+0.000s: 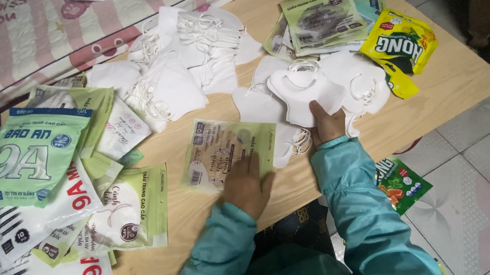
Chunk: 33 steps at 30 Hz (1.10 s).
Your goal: The person organizes loose face masks on a table by hand and places them into plastic packaging.
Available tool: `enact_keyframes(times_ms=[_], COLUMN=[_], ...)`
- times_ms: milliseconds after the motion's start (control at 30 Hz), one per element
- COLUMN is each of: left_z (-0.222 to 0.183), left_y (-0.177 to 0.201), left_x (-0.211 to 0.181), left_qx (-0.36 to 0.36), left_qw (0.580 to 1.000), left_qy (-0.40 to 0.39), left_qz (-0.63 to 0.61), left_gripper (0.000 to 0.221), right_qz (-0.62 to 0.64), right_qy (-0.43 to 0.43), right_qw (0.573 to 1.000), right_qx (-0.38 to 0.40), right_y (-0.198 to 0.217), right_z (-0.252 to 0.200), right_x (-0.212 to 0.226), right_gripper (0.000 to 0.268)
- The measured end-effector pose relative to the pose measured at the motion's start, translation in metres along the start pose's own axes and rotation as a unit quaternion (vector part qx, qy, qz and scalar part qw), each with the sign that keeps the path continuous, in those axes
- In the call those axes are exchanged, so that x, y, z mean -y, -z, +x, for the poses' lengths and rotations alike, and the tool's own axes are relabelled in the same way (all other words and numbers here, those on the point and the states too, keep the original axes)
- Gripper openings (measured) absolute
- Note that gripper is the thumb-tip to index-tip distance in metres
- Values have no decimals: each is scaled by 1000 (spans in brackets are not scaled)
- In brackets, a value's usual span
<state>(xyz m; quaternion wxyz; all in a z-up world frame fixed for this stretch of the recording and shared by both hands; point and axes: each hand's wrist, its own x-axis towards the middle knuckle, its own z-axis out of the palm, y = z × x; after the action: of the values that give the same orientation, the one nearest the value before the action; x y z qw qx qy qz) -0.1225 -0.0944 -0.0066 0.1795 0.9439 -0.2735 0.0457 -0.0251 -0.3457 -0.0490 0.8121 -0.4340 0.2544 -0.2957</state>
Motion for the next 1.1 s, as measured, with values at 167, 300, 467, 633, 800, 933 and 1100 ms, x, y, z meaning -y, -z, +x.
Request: enact_keyframes(times_ms=[167, 300, 467, 633, 800, 933, 1100], left_z=[13, 20, 32, 21, 22, 23, 14], left_y=[-30, -35, -18, -9, -31, -18, -21], left_x=[13, 20, 38, 47, 60, 45, 40], left_qx=[-33, -13, 122, -46, -150, -135, -134], left_qw=[997, 998, 985, 952, 951, 972, 976], left_qy=[29, 37, 110, 129, 150, 105, 44], left_qz=[69, 57, -46, -273, -225, -163, -168], left_gripper=[54, 51, 46, 38, 44, 47, 49], right_qz=[7, 49, 54, -290, -469, -444, -383], right_qy=[-1, -36, -99, -45, 105, 9, -33], right_qw=[1000, 997, 985, 915, 832, 843, 859], right_qx=[0, 42, 128, 276, 276, 303, 339], right_y=[-1, 1, -10, 13, 24, 15, 9], right_z=[-4, -14, -85, -106, -105, -128, -119], right_x=[8, 21, 49, 50, 47, 43, 8], right_gripper=[53, 55, 55, 39, 36, 29, 27])
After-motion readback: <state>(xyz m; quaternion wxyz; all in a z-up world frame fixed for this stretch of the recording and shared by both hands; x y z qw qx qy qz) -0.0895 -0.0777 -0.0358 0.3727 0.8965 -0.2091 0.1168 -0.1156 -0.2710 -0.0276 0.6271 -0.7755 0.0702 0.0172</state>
